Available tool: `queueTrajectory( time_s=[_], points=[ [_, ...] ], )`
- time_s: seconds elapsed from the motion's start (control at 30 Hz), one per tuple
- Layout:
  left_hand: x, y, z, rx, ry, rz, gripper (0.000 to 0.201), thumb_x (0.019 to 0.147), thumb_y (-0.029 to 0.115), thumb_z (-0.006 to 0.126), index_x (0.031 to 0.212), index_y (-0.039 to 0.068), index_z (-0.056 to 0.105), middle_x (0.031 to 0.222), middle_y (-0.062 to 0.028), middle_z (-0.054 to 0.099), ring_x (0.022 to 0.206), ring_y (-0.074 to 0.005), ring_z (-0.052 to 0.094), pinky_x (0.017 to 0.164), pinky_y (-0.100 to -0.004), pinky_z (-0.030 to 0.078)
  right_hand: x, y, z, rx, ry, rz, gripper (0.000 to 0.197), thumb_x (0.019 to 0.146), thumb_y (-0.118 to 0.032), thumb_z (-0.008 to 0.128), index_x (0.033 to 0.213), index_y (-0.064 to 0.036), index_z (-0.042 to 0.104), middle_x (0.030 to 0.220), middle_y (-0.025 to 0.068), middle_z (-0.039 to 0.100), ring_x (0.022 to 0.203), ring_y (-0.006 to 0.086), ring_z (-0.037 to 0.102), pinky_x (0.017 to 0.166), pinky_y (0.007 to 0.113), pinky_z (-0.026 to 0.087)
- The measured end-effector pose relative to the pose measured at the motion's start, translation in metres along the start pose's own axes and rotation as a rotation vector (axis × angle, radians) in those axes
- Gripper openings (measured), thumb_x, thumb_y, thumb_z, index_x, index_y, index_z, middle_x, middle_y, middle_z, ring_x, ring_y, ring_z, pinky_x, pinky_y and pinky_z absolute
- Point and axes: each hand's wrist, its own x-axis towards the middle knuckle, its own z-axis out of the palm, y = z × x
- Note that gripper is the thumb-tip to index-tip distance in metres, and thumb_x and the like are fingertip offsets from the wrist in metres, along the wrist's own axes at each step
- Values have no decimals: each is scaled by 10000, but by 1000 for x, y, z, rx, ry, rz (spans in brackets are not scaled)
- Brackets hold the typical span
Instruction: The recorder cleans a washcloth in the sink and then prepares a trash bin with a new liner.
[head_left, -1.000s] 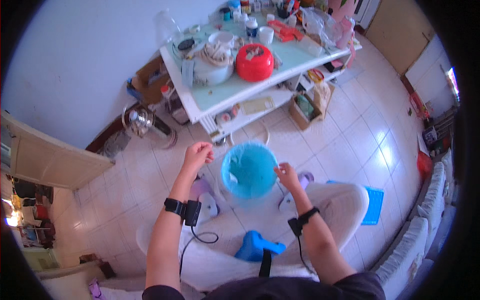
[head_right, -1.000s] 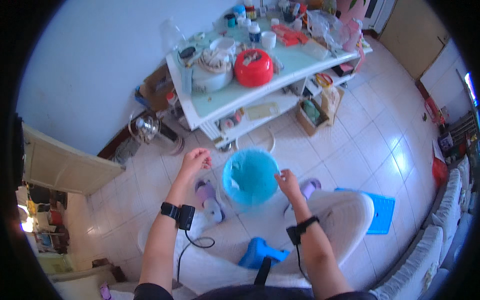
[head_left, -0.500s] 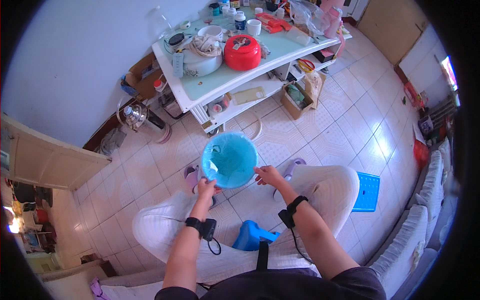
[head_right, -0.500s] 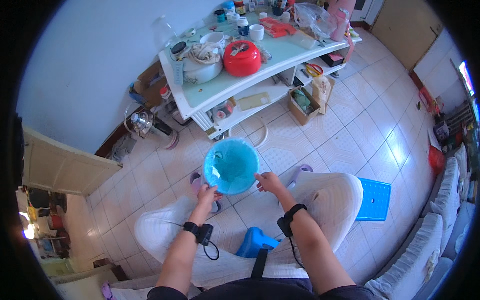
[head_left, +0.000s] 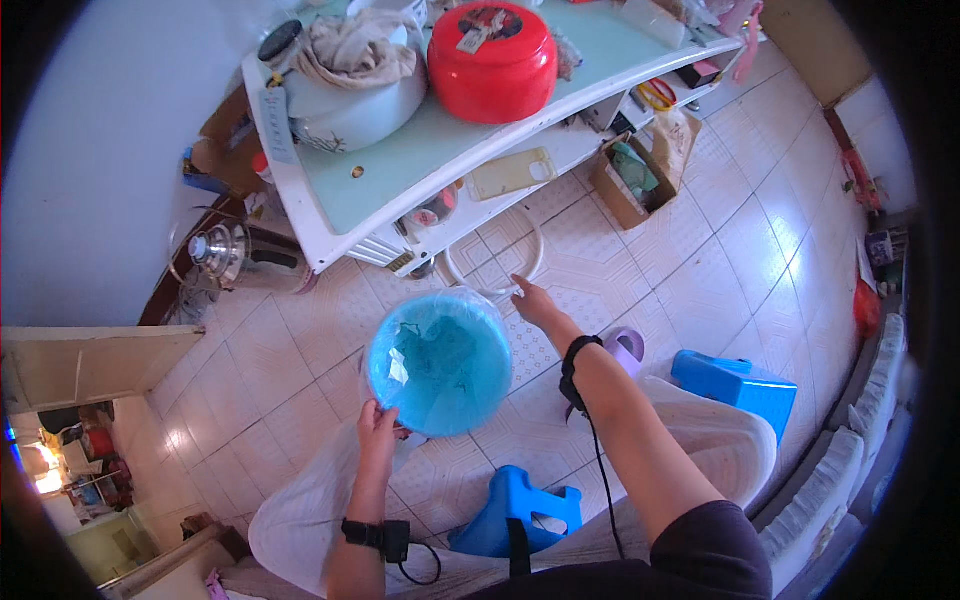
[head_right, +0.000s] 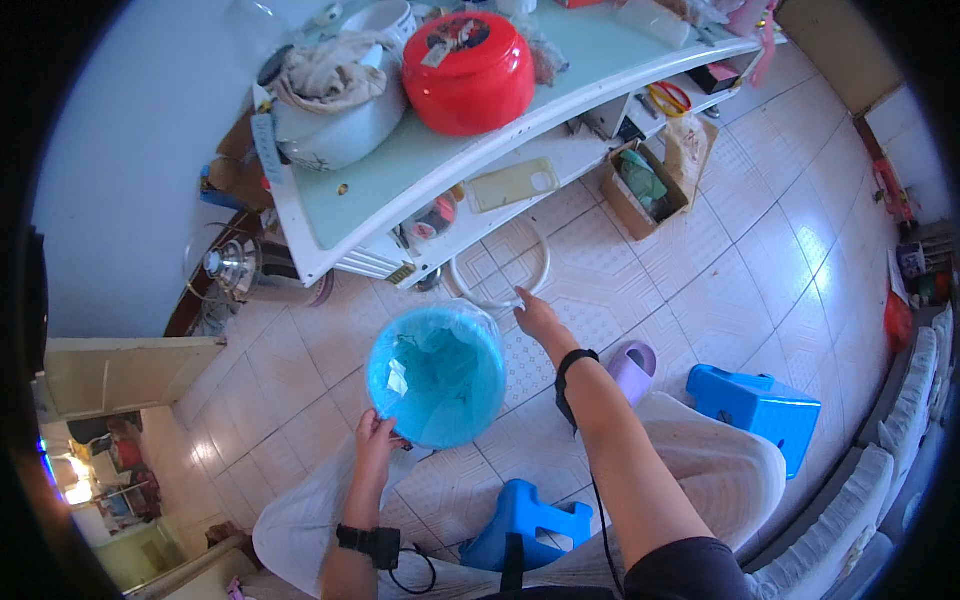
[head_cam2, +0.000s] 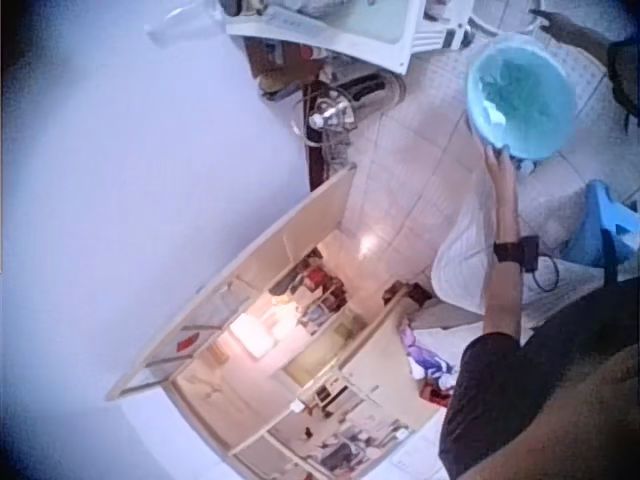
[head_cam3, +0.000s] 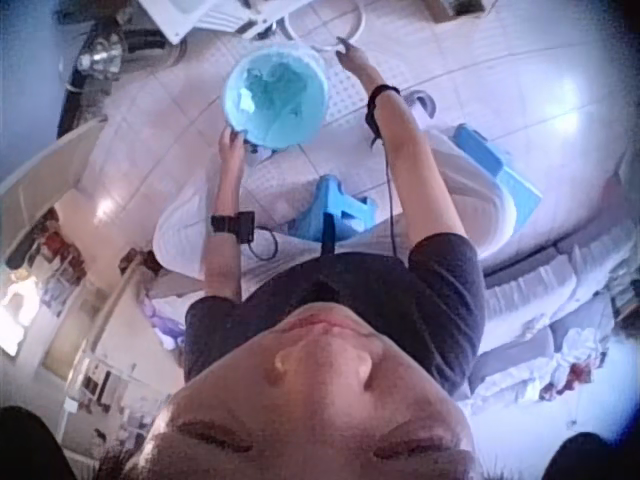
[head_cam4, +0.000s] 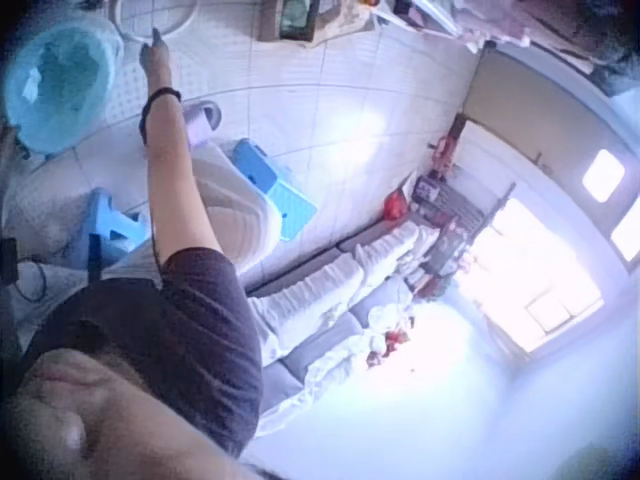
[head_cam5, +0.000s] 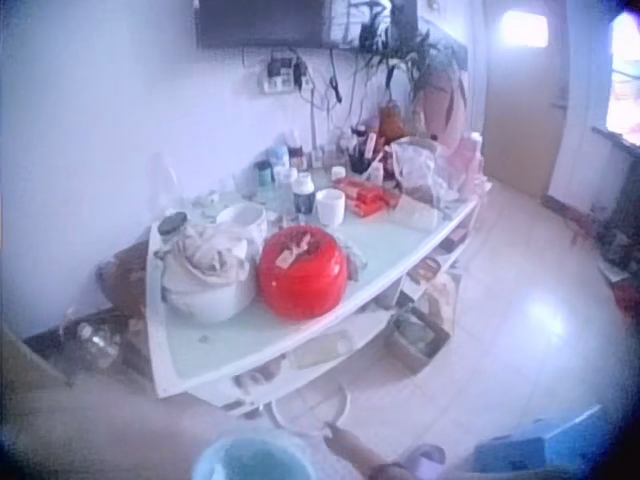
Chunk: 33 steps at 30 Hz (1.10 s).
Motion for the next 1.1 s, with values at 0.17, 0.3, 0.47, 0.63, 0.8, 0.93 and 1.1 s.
queueTrajectory(
  time_s=[0.17, 0.3, 0.47, 0.63, 0.8, 0.93, 1.1],
  points=[
    [3, 2, -7, -50, 36, -1, 169, 880, 75, 558, 1033, 9, 525, 872, -69, 578, 745, -163, 618, 606, -298, 541, 24, -20, 35, 428, -165, 340, 370, 928, -279, 530, 1257, -112, 507, 862, 156, 672, 663, 216, 668, 581, 353, 550],
    [4, 9, 6, -97, 22, 35, 198, 888, 89, 562, 1068, 10, 539, 870, -59, 575, 734, -156, 612, 621, -303, 544, 22, 12, 30, 544, 48, 355, 286, 925, -274, 551, 1016, -7, 594, 712, 117, 662, 608, 185, 663, 540, 306, 552],
    [7, 1, 1, -124, -31, 76, 229, 899, 94, 553, 1113, 10, 551, 886, -62, 589, 746, -165, 625, 628, -316, 552, -42, 25, -24, 596, 394, 403, 349, 826, -315, 700, 911, 15, 629, 639, 105, 643, 516, 170, 641, 459, 288, 530],
    [20, -8, 10, -130, -85, 198, 206, 909, 82, 534, 1099, 9, 561, 929, -79, 611, 761, -183, 638, 626, -335, 562, -120, 61, -102, 603, 567, 550, 223, 781, -217, 679, 814, 3, 681, 633, 97, 652, 520, 156, 636, 480, 285, 517],
    [26, -9, 42, -101, -219, 145, 187, 913, 75, 520, 1084, 5, 549, 908, -90, 614, 748, -198, 650, 611, -347, 572, -168, 65, -160, 924, 537, 428, 177, 784, -156, 653, 878, -8, 636, 647, 84, 620, 496, 152, 584, 466, 265, 491],
    [18, 12, 65, 84, -265, 99, 311, 922, 157, 547, 1177, -13, 492, 893, -136, 632, 702, -216, 656, 574, -342, 556, -186, 22, -174, 757, 514, 231, 199, 804, -158, 634, 947, -24, 602, 728, 85, 624, 565, 137, 584, 499, 245, 480],
    [54, 2, 38, 344, 76, 624, 381, 950, 281, 527, 1166, -33, 544, 946, -149, 665, 861, -220, 664, 682, -304, 533, -214, -59, -158, 246, 375, -64, 242, 783, -196, 650, 979, -62, 607, 774, 140, 642, 698, 252, 628, 643, 357, 502]
  ],
)
